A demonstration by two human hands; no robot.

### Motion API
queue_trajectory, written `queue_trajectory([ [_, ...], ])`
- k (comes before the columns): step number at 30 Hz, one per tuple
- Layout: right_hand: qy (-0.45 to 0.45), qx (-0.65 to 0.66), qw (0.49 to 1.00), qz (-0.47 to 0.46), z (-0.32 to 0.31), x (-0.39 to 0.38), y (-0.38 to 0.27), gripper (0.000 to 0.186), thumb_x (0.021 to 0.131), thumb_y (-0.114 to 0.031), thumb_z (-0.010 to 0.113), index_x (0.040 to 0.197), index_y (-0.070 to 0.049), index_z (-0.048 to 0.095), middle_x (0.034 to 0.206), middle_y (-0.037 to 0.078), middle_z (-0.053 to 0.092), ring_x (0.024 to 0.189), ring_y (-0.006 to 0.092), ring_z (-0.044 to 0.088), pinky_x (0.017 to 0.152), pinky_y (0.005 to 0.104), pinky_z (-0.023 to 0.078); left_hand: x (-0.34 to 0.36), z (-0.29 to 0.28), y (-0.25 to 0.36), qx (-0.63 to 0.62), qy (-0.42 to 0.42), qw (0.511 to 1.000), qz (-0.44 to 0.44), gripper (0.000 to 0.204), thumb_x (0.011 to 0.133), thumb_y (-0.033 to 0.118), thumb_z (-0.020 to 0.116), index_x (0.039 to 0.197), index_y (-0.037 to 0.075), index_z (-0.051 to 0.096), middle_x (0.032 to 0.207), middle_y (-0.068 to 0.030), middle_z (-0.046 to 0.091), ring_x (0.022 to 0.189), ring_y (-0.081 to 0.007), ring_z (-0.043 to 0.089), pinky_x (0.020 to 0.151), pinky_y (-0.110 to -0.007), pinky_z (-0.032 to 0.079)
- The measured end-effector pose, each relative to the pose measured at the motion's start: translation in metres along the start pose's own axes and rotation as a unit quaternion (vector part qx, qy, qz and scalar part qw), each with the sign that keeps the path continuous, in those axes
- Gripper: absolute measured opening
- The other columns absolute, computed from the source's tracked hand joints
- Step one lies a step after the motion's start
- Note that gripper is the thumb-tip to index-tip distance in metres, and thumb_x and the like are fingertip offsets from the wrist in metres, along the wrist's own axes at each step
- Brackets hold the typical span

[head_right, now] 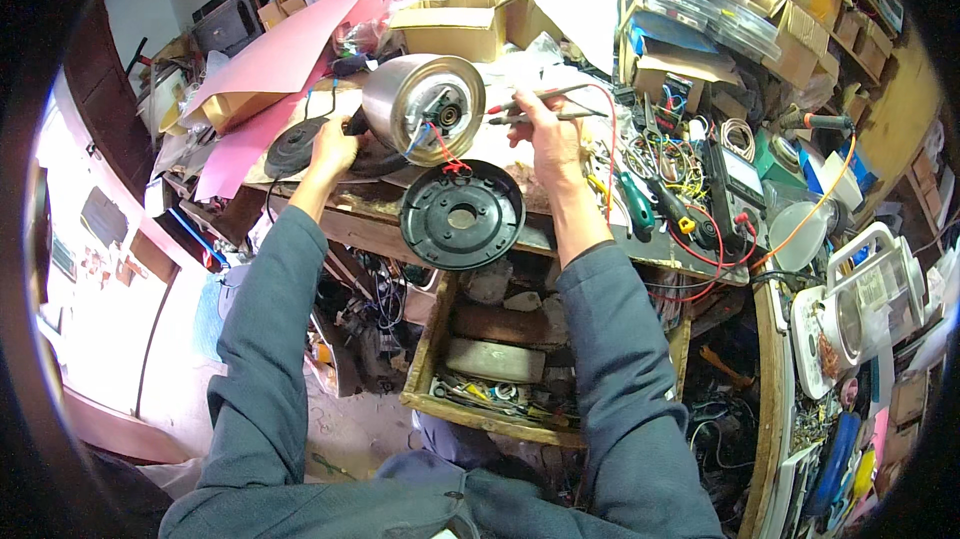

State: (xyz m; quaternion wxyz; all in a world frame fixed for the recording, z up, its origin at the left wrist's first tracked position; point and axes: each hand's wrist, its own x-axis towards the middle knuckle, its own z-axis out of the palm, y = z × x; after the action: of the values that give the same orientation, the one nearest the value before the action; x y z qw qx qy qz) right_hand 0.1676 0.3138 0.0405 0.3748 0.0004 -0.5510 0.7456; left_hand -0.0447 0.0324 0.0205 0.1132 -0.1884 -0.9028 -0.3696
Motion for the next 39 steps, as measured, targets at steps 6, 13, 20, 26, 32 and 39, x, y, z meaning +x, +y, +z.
queue_trajectory([
  [6,-0.022,0.007,1.0,0.009,0.008,-0.006,-0.007,0.023,0.095,-0.019,0.074,0.102,0.003,0.07,0.082,0.013,0.07,0.06,0.0186,0.066,0.052,0.0303,0.055,0.005,0.008,-0.01,-0.092,0.051,0.994,-0.017,0.053,0.079,0.021,0.085,0.127,0.003,0.072,0.117,-0.0188,0.076,0.108,-0.0249,0.074,0.095,-0.036,0.055],
  [13,-0.085,-0.002,0.996,0.028,0.014,-0.008,-0.004,0.029,0.095,-0.027,0.075,0.105,0.0,0.07,0.087,0.011,0.074,0.068,0.0161,0.07,0.06,0.0277,0.058,0.01,0.013,-0.018,-0.185,0.043,0.982,0.002,0.065,0.084,0.01,0.078,0.145,-0.001,0.058,0.127,-0.0197,0.073,0.11,-0.0223,0.072,0.094,-0.034,0.055],
  [20,-0.113,-0.02,0.992,0.05,0.014,-0.009,-0.006,0.03,0.098,-0.029,0.071,0.109,-0.001,0.071,0.095,0.015,0.078,0.075,0.0189,0.075,0.067,0.0302,0.063,0.004,0.013,-0.011,-0.141,0.063,0.988,0.029,0.064,0.085,0.009,0.076,0.146,0.0,0.057,0.13,-0.0205,0.072,0.113,-0.0248,0.072,0.098,-0.035,0.053],
  [26,-0.11,-0.032,0.992,0.046,0.017,-0.009,-0.002,0.029,0.1,-0.028,0.071,0.112,-0.002,0.069,0.099,0.015,0.077,0.077,0.0197,0.076,0.068,0.0314,0.064,0.008,0.014,-0.017,-0.155,0.043,0.987,0.026,0.063,0.086,0.008,0.074,0.146,-0.001,0.057,0.137,-0.0223,0.067,0.125,-0.0288,0.067,0.106,-0.037,0.049],
  [32,-0.115,0.002,0.992,0.047,0.022,-0.013,-0.002,0.027,0.1,-0.028,0.071,0.109,-0.003,0.068,0.099,0.014,0.077,0.077,0.0196,0.076,0.068,0.0322,0.064,0.012,0.016,-0.028,-0.134,0.059,0.988,0.053,0.063,0.085,0.007,0.074,0.145,-0.001,0.057,0.138,-0.0229,0.066,0.128,-0.0324,0.065,0.11,-0.038,0.047],
  [39,-0.05,0.063,0.993,0.089,0.018,-0.011,0.005,0.026,0.099,-0.025,0.072,0.109,-0.002,0.065,0.092,0.012,0.074,0.075,0.0229,0.076,0.067,0.0349,0.065,0.015,0.016,-0.016,-0.014,0.029,0.992,0.124,0.053,0.089,-0.001,0.061,0.141,0.009,0.064,0.14,-0.0173,0.066,0.128,-0.031,0.063,0.11,-0.038,0.045],
])
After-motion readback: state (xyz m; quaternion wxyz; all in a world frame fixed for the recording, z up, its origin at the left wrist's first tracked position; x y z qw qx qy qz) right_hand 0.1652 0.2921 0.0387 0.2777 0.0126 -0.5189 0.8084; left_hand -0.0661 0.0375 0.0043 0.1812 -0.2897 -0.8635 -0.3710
